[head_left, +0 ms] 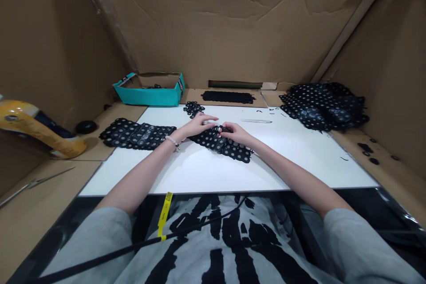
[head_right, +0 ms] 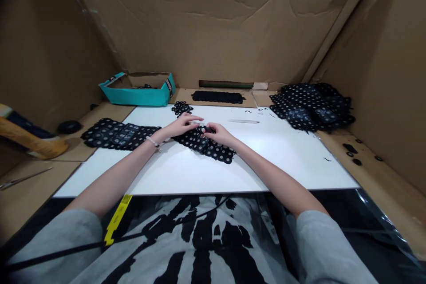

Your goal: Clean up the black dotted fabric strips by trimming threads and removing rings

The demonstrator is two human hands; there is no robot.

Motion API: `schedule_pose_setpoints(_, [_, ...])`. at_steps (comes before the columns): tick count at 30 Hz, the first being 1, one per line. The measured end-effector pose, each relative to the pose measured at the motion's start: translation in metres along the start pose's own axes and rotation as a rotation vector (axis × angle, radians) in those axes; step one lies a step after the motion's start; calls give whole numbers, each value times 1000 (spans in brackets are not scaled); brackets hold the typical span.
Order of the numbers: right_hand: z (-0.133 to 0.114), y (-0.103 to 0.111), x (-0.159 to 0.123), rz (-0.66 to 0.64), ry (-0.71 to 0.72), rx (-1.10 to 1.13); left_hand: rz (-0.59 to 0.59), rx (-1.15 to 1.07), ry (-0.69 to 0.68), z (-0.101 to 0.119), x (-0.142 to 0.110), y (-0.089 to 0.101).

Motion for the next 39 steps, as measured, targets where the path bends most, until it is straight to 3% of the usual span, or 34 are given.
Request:
schedule_pose_setpoints(2, [4,4,1,21,-33,-17,-93,-6,-63,11,1,-17])
schedule_pose_setpoints(4, [9,8,1,54,-89,-39,-110,-8,-55,11,2,-22])
schedule_pose_setpoints(12, [-6,-1,0,24,19,-222,-32,24,-60,14,1,-13])
schedule_pose_setpoints(23, [-3,0,-1,20,-6,-229,-30,-54,-4,7,0,-5])
schedule_pose_setpoints(27, [1,2,-1,34,-39,-258,-12,-68,86,2,1,-6])
schedule_pose_setpoints(30, [2,3,-1,43,-50,-296,66,-79,206,-17,-1,7])
schedule_pose_setpoints(35, [0,0,-3,11,-33,-296,550,44,534,-80,-38,78])
schedule_pose_setpoints(37, [1,0,-4,11,-37,-288,589,68,624,-99,-47,86])
schedule_pose_setpoints(39, [1,-1,-4,4,-35,-284,556,21,644,-110,-47,81])
Point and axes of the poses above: each hand's wrist, its own x-axis towards the middle knuckle, its own y-axis out of the back of the hand, z = x × y, the point moved 10 cm from there along x, towards the middle knuckle, and after that the axes turned 5 degrees about -z, right-handed, at the moved point
